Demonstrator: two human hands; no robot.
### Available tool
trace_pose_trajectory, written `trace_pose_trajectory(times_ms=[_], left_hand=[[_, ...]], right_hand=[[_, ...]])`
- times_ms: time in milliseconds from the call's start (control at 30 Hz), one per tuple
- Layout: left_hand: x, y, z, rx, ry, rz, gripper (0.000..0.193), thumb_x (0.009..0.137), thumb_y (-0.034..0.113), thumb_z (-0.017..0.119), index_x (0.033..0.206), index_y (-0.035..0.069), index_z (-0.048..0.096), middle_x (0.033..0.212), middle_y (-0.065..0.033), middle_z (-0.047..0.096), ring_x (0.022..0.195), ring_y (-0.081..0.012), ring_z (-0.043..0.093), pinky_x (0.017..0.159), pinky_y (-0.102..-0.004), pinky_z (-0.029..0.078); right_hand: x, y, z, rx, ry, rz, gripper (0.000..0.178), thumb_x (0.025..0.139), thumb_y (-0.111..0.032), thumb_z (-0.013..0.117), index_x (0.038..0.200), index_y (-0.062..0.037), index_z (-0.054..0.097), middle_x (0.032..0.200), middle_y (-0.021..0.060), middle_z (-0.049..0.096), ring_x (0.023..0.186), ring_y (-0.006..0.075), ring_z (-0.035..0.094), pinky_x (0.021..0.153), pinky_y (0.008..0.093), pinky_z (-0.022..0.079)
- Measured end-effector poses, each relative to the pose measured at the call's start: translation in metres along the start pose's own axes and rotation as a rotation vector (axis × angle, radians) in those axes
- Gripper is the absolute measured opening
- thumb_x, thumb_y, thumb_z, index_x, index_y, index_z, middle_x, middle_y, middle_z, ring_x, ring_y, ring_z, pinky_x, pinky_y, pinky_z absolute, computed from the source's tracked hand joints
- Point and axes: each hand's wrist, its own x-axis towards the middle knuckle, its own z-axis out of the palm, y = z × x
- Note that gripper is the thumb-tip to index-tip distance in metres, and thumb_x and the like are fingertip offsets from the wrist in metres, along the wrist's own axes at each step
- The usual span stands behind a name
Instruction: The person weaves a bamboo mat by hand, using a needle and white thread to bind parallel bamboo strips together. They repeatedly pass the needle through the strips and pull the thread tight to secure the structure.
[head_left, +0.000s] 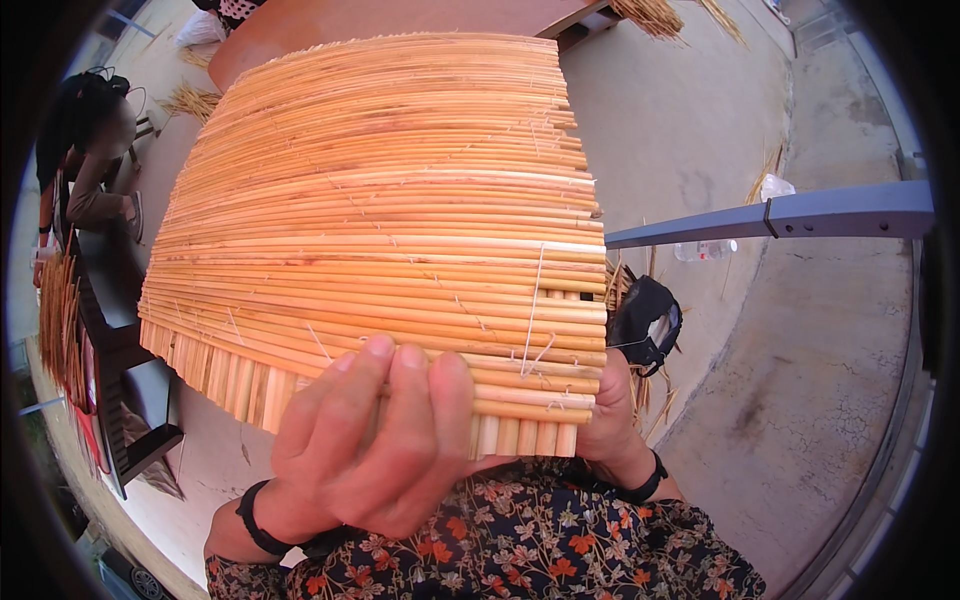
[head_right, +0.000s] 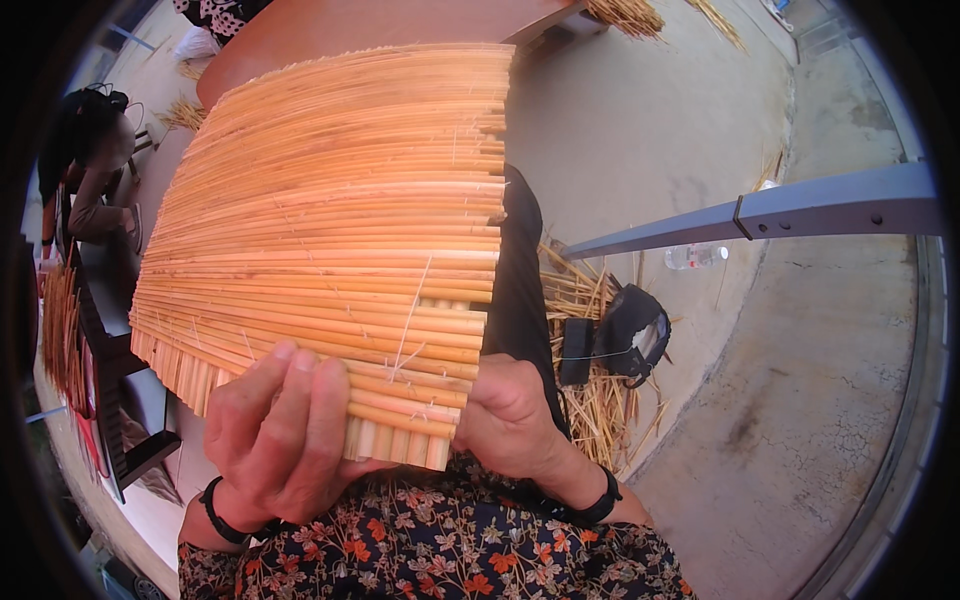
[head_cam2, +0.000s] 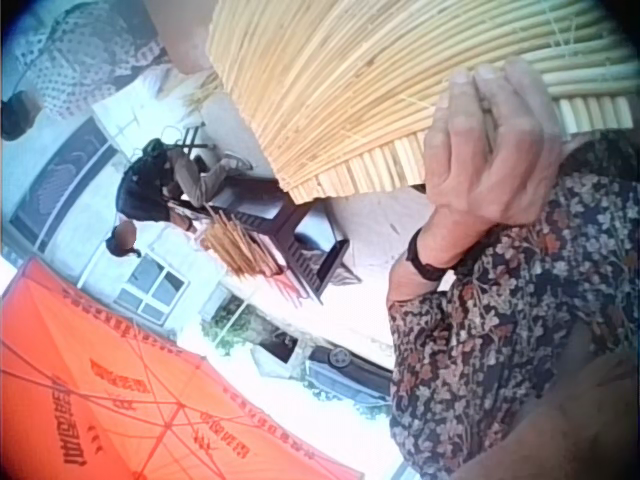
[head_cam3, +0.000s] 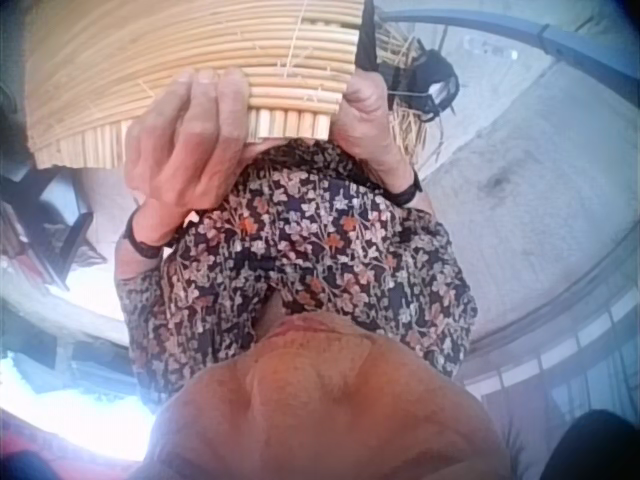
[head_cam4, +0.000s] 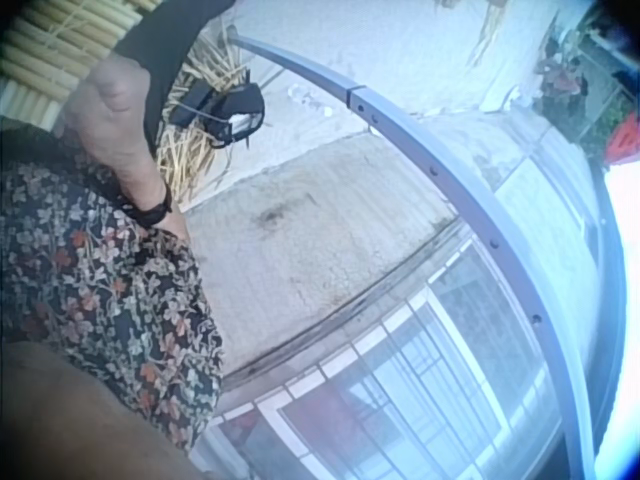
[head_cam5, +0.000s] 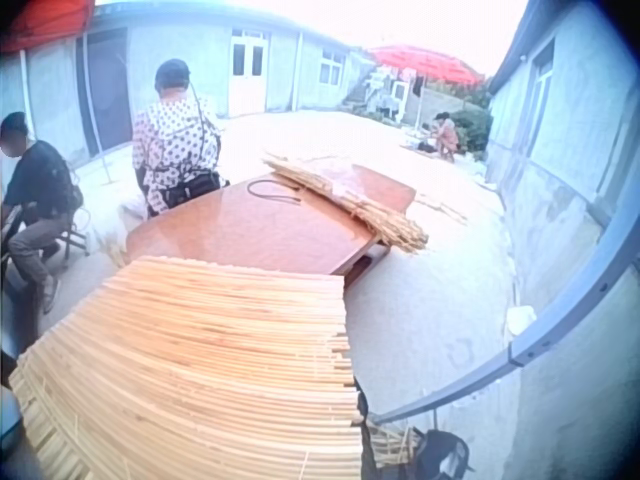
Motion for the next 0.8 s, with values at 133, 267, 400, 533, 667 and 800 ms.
trace_pose_trajectory(times_ms=[133, 267, 400, 533, 667, 800], left_hand=[[0.000, 0.001, 0.000, -0.017, -0.015, 0.000, 0.043, 0.103, 0.046, 0.056, 0.103, 0.008, 0.075, 0.098, -0.0052, 0.068, 0.089, -0.0242, 0.069, 0.077, -0.0328, 0.055], [-0.001, 0.000, -0.001, -0.038, -0.035, 0.032, 0.052, 0.098, 0.051, 0.063, 0.110, 0.001, 0.074, 0.103, -0.0106, 0.069, 0.092, -0.0294, 0.070, 0.074, -0.0366, 0.053], [-0.002, 0.001, 0.001, -0.040, -0.030, 0.049, 0.057, 0.096, 0.052, 0.066, 0.112, -0.002, 0.073, 0.105, -0.0128, 0.070, 0.094, -0.0313, 0.071, 0.072, -0.0382, 0.052], [-0.002, 0.001, 0.004, -0.019, -0.036, 0.063, 0.050, 0.098, 0.049, 0.065, 0.108, 0.001, 0.074, 0.103, -0.0103, 0.069, 0.091, -0.0289, 0.070, 0.072, -0.0360, 0.053], [-0.003, 0.001, 0.010, 0.031, 0.008, 0.043, 0.038, 0.099, 0.042, 0.062, 0.104, 0.007, 0.075, 0.097, -0.0056, 0.067, 0.089, -0.0246, 0.069, 0.074, -0.0334, 0.055], [-0.008, 0.007, 0.022, 0.038, 0.049, 0.031, 0.037, 0.097, 0.041, 0.064, 0.104, 0.007, 0.075, 0.096, -0.0059, 0.068, 0.088, -0.0245, 0.070, 0.075, -0.0333, 0.055]], right_hand=[[-0.001, -0.001, 0.001, 0.052, 0.025, 0.051, 0.022, 0.103, -0.007, 0.061, 0.118, 0.0064, 0.072, 0.079, 0.0047, 0.070, 0.057, 0.0056, 0.058, 0.051, 0.0221, 0.044], [-0.005, -0.011, 0.000, 0.026, 0.023, 0.153, 0.024, 0.104, -0.007, 0.059, 0.122, 0.0037, 0.071, 0.088, 0.0033, 0.071, 0.063, 0.0038, 0.058, 0.054, 0.0211, 0.045], [-0.011, -0.018, -0.002, 0.032, 0.029, 0.314, 0.028, 0.106, -0.008, 0.056, 0.130, 0.0016, 0.067, 0.094, 0.0014, 0.072, 0.069, 0.0027, 0.058, 0.058, 0.0201, 0.046], [-0.012, -0.016, 0.002, 0.070, 0.053, 0.338, 0.035, 0.107, -0.007, 0.052, 0.141, 0.0003, 0.057, 0.105, 0.0036, 0.071, 0.075, 0.0050, 0.061, 0.061, 0.0205, 0.048], [-0.008, -0.015, 0.003, 0.463, 0.052, 0.360, 0.063, 0.104, -0.027, 0.058, 0.156, -0.0017, 0.033, 0.130, 0.0121, 0.063, 0.092, 0.0142, 0.065, 0.068, 0.0264, 0.052], [-0.007, -0.018, 0.000, 0.352, 0.060, 0.335, 0.118, 0.088, -0.081, 0.057, 0.160, 0.0014, 0.015, 0.147, 0.0192, 0.050, 0.110, 0.0220, 0.064, 0.072, 0.0334, 0.058]])
